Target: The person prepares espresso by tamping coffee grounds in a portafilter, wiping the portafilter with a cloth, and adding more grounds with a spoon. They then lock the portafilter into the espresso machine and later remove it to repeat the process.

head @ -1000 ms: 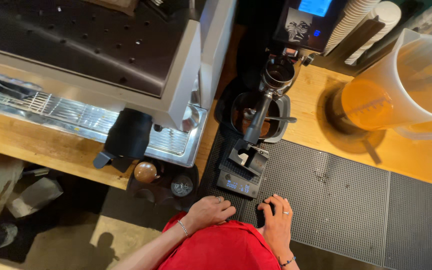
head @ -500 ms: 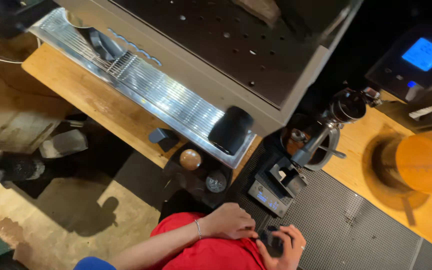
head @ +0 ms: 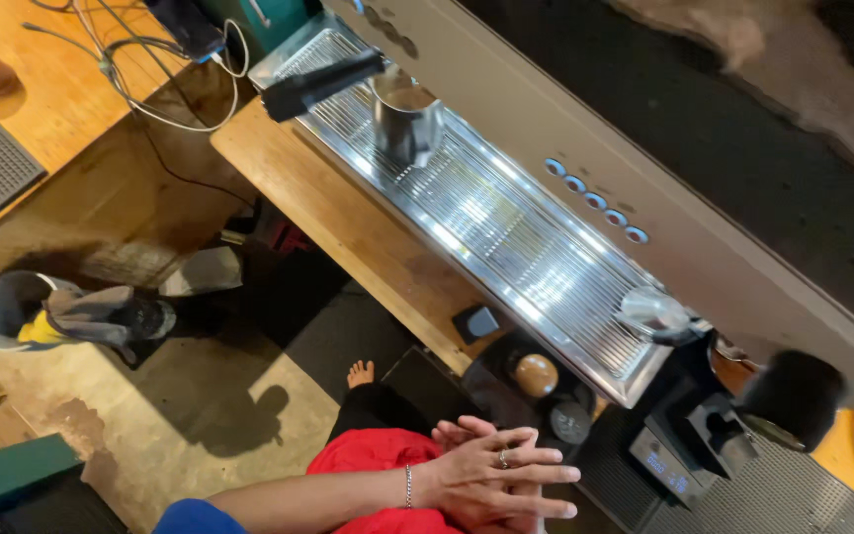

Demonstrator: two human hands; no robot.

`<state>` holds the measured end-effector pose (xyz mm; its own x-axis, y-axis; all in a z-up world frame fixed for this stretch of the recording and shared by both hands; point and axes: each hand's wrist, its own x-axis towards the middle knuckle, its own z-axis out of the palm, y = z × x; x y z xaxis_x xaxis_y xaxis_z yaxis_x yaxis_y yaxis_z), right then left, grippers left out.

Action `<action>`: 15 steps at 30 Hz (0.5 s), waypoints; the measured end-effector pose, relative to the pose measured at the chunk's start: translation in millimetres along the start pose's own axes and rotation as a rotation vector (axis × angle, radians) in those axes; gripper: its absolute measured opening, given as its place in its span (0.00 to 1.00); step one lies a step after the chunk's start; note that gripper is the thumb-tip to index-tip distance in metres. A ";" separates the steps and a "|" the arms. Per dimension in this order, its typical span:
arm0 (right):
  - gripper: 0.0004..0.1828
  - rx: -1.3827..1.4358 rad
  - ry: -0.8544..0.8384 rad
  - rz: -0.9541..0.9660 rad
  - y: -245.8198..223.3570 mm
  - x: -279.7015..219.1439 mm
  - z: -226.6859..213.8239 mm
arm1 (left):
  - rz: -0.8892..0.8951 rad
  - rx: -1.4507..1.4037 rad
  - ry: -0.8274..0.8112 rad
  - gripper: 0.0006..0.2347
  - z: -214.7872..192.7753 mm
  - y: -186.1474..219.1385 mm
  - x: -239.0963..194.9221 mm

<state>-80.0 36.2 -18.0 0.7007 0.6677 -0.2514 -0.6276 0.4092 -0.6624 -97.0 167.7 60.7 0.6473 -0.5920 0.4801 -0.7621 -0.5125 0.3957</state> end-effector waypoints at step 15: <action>0.25 0.311 0.690 0.029 -2.3 124.6 157.7 | -0.191 -0.266 0.228 0.14 -111.7 -78.4 -107.9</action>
<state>-44.8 216.6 63.5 0.6720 0.1816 -0.7180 -0.6439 0.6222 -0.4452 -108.4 341.3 65.4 0.7811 -0.3335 0.5279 -0.6244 -0.4029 0.6692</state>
